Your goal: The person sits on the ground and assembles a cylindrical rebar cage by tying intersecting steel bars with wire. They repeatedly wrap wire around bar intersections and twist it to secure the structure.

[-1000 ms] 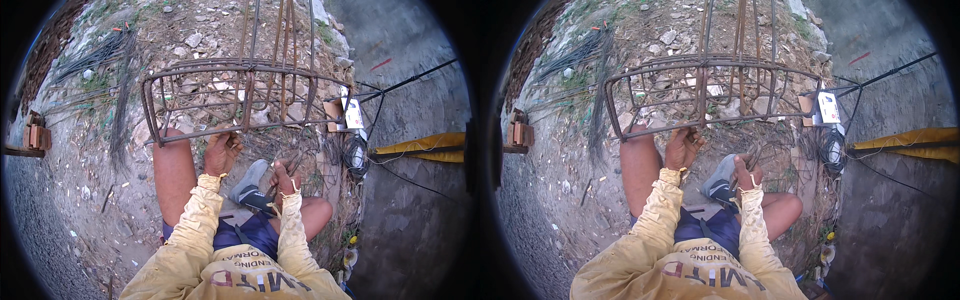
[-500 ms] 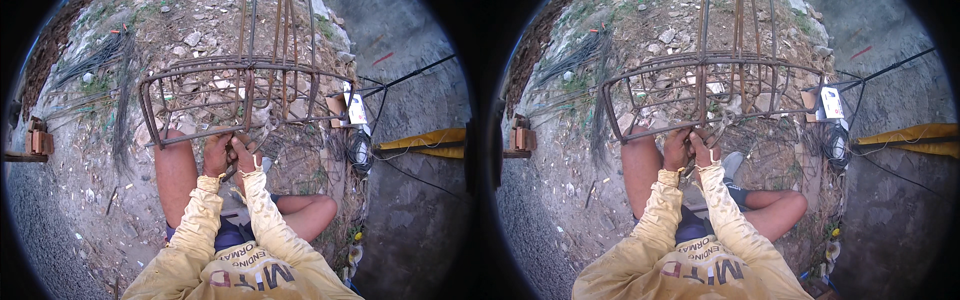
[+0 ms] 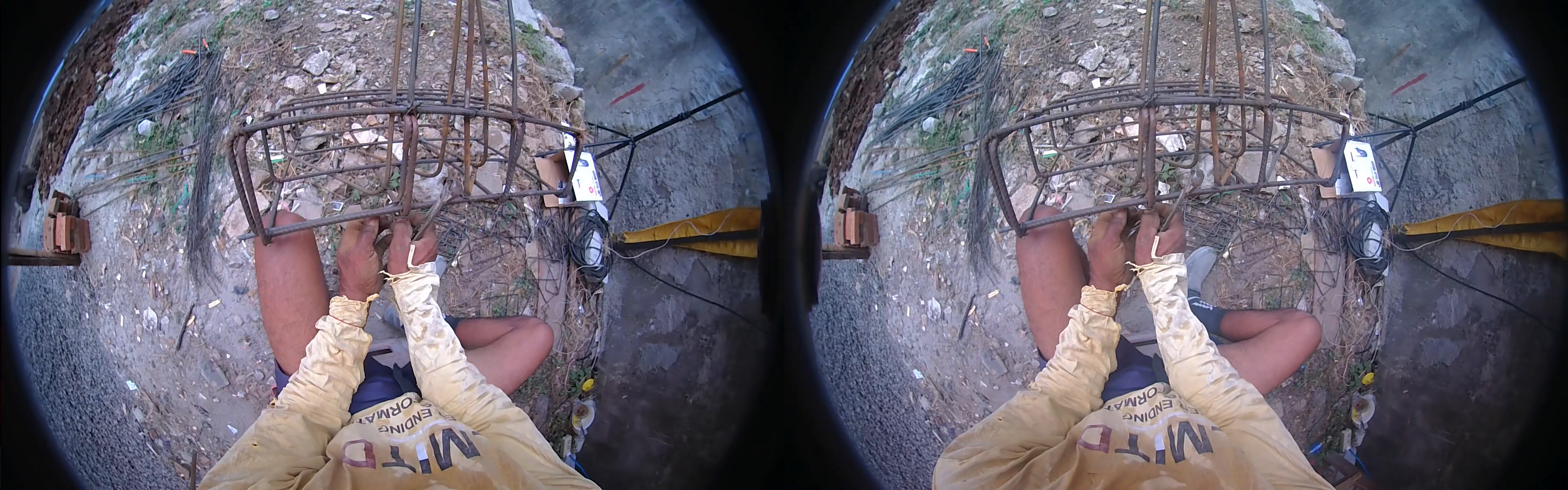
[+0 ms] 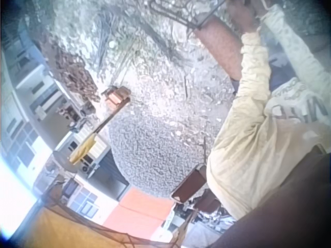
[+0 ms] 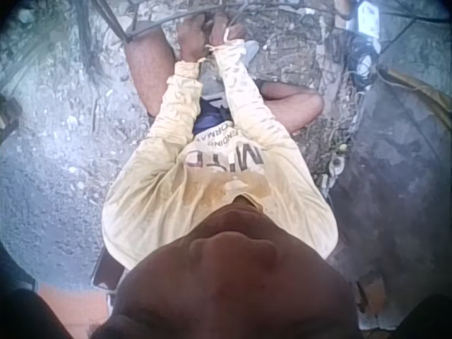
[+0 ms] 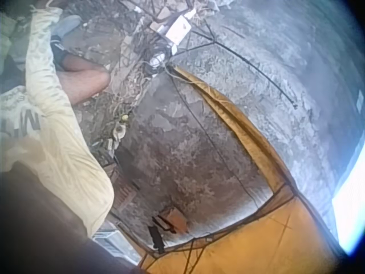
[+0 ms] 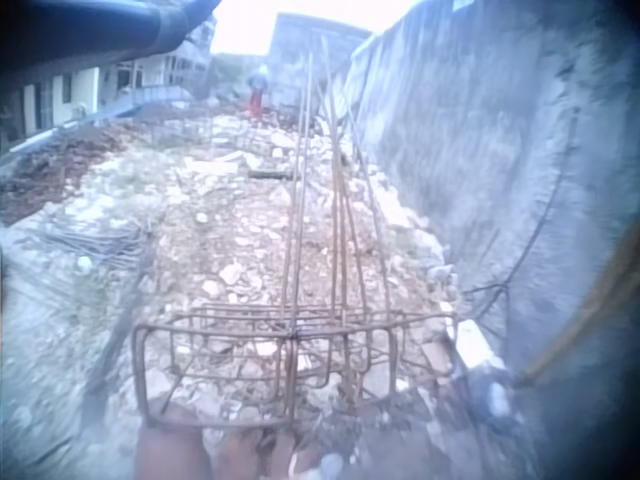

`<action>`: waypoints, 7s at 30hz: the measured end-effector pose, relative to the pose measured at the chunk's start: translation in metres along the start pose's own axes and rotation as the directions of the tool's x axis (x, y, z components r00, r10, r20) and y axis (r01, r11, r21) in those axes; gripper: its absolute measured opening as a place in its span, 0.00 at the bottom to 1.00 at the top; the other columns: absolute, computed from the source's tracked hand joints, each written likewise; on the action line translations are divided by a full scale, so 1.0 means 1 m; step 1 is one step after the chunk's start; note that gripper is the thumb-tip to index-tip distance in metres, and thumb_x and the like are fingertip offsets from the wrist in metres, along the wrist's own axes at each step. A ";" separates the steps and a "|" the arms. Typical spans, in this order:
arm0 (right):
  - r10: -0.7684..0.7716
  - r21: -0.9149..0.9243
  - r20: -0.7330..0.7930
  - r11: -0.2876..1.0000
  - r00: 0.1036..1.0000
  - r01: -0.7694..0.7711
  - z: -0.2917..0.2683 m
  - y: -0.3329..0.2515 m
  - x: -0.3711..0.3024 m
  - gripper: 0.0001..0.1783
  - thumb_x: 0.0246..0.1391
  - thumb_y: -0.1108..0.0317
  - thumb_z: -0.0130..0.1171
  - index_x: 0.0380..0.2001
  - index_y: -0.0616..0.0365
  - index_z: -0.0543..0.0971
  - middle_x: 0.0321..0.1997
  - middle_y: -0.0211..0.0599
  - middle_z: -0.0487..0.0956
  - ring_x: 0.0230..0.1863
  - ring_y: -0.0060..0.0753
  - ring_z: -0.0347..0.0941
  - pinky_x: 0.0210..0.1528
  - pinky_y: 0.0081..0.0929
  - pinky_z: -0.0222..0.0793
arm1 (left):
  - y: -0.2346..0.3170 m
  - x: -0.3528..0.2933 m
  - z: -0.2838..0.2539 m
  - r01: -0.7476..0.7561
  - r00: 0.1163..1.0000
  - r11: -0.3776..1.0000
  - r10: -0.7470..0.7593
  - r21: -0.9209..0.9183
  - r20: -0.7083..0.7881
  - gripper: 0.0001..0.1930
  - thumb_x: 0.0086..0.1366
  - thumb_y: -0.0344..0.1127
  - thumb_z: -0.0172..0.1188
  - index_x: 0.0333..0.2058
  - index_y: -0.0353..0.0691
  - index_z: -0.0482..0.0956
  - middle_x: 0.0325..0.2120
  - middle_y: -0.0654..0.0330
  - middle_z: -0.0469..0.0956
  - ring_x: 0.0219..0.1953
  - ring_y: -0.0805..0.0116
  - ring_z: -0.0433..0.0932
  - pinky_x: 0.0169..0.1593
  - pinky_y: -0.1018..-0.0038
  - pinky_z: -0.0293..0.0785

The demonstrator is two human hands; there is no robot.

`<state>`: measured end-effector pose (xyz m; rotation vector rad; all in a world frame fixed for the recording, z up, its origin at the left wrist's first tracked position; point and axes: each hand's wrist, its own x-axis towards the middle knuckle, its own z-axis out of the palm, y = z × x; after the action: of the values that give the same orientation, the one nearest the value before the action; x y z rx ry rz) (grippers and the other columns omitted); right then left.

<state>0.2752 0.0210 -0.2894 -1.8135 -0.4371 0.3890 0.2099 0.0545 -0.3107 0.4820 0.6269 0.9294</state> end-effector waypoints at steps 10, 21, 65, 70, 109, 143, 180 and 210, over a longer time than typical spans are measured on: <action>-0.048 -0.142 0.049 0.988 0.998 0.055 -0.014 -0.007 -0.002 0.14 0.54 0.61 0.53 0.34 0.63 0.73 0.26 0.55 0.78 0.31 0.62 0.77 0.33 0.49 0.69 | 0.008 -0.017 0.005 0.031 0.999 0.995 -0.035 -0.094 -0.036 0.09 0.72 0.33 0.47 0.45 0.38 0.70 0.42 0.57 0.74 0.47 0.62 0.73 0.54 0.60 0.71; -0.146 -0.359 0.117 0.916 0.982 0.179 -0.027 0.002 0.007 0.14 0.52 0.61 0.55 0.35 0.61 0.75 0.29 0.55 0.79 0.34 0.62 0.76 0.37 0.46 0.71 | 0.000 0.002 0.004 0.082 0.996 0.976 -0.089 -0.201 -0.028 0.10 0.70 0.27 0.43 0.46 0.33 0.71 0.43 0.51 0.76 0.45 0.58 0.77 0.51 0.61 0.76; -0.121 -0.152 0.326 0.972 0.938 0.178 -0.047 -0.033 -0.033 0.17 0.59 0.63 0.54 0.47 0.63 0.75 0.38 0.52 0.80 0.39 0.50 0.79 0.42 0.35 0.72 | 0.014 -0.016 0.010 0.227 0.967 0.959 -0.243 0.168 0.078 0.18 0.72 0.43 0.45 0.40 0.34 0.78 0.32 0.62 0.77 0.34 0.75 0.73 0.41 0.79 0.70; -0.101 -0.113 0.410 0.981 0.907 0.160 -0.056 -0.039 -0.043 0.24 0.61 0.63 0.50 0.59 0.61 0.69 0.52 0.59 0.76 0.56 0.55 0.73 0.55 0.36 0.68 | 0.022 -0.014 0.005 -0.032 0.962 0.867 -0.108 0.498 0.250 0.20 0.72 0.43 0.44 0.44 0.32 0.77 0.34 0.61 0.78 0.36 0.74 0.74 0.43 0.79 0.70; 0.017 0.548 0.835 0.081 0.551 -0.833 -0.041 0.048 -0.023 0.21 0.70 0.62 0.40 0.63 0.54 0.63 0.50 0.35 0.75 0.40 0.24 0.79 0.37 0.18 0.82 | 0.047 -0.018 0.006 0.785 0.612 0.501 -0.720 -0.366 0.327 0.12 0.72 0.45 0.49 0.36 0.43 0.73 0.21 0.71 0.74 0.20 0.80 0.73 0.23 0.81 0.69; -0.115 -0.227 0.179 0.962 0.977 0.155 -0.051 0.044 -0.056 0.34 0.61 0.44 0.49 0.55 0.65 0.69 0.35 0.49 0.74 0.36 0.52 0.72 0.41 0.42 0.69 | 0.097 0.054 0.121 -0.246 0.903 -0.126 -0.391 0.961 0.180 0.35 0.68 0.63 0.43 0.31 0.30 0.81 0.23 0.46 0.79 0.31 0.51 0.81 0.41 0.60 0.73; 0.134 0.307 0.676 0.843 0.724 -0.442 -0.060 -0.015 0.016 0.39 0.61 0.32 0.41 0.46 0.61 0.76 0.22 0.26 0.70 0.17 0.15 0.63 0.17 0.18 0.59 | 0.149 0.131 0.156 -0.409 0.899 -0.298 -0.291 0.863 0.326 0.43 0.64 0.73 0.37 0.34 0.33 0.82 0.31 0.45 0.80 0.36 0.51 0.76 0.47 0.62 0.68; 0.076 0.020 0.457 0.995 0.886 -0.095 -0.034 0.020 0.029 0.30 0.58 0.43 0.56 0.32 0.67 0.73 0.22 0.47 0.76 0.26 0.45 0.76 0.31 0.38 0.71 | 0.137 0.139 0.149 -0.403 0.890 -0.132 -0.287 0.906 0.354 0.40 0.63 0.70 0.46 0.29 0.29 0.81 0.26 0.51 0.79 0.30 0.61 0.74 0.40 0.65 0.69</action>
<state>0.3189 0.0009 -0.3008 -1.6975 -0.6687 0.8912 0.2932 0.2265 -0.1561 2.2159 0.7916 0.0884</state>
